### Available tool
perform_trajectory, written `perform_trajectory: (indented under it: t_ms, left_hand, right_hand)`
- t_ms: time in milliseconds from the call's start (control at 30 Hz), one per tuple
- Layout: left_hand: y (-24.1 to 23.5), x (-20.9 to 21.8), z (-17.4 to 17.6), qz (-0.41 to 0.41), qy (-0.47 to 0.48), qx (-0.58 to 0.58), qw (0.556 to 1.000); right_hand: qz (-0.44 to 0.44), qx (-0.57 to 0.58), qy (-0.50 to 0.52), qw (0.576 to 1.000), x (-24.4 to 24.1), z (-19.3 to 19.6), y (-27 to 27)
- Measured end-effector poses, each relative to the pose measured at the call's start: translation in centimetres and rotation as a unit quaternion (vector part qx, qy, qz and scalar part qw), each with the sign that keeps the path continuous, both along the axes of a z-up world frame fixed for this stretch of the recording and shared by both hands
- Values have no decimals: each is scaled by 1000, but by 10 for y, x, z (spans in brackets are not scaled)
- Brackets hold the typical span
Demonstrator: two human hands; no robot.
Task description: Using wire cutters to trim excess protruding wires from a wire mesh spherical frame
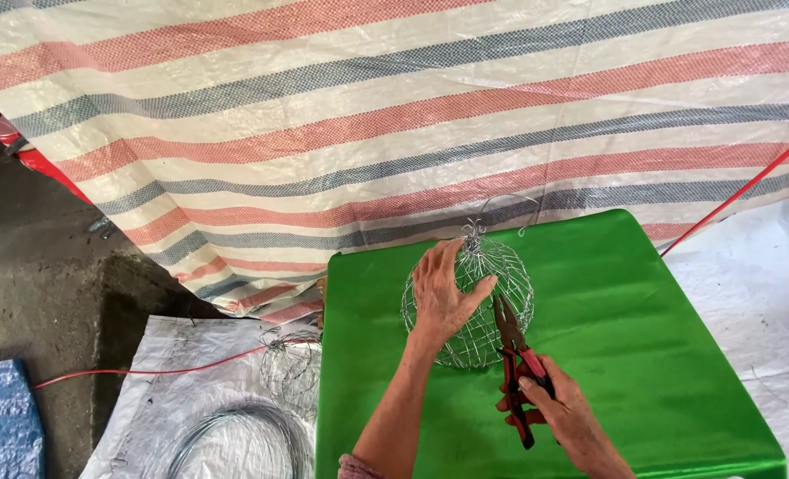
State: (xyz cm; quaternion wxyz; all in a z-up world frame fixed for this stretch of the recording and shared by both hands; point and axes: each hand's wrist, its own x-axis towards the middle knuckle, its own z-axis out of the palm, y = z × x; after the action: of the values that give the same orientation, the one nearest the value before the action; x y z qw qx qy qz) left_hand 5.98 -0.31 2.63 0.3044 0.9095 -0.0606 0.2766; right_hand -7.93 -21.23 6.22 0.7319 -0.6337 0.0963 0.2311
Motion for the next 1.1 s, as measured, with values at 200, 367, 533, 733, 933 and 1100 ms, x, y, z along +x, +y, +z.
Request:
perform_trajectory:
  t_ms: [200, 367, 533, 733, 933, 1100]
  left_hand:
    - [0, -4, 5, -2, -15, -11, 1000]
    - [-2, -5, 5, -5, -44, -8, 999]
    - [-2, -6, 7, -4, -46, -10, 999]
    - [-1, -9, 12, -10, -41, -21, 999]
    - [0, -11, 10, -10, -41, -20, 999]
    - [0, -9, 10, -17, -17, -10, 1000]
  right_hand:
    - [6, -16, 18, 1000, 5, 5, -1]
    - [14, -15, -3, 1000, 12, -4, -7]
    - [26, -15, 15, 999, 18, 13, -9]
    - [34, 19, 42, 998, 24, 9, -17]
    - [67, 6, -13, 998, 27, -6, -20]
    - [88, -20, -21, 996, 30, -10, -25]
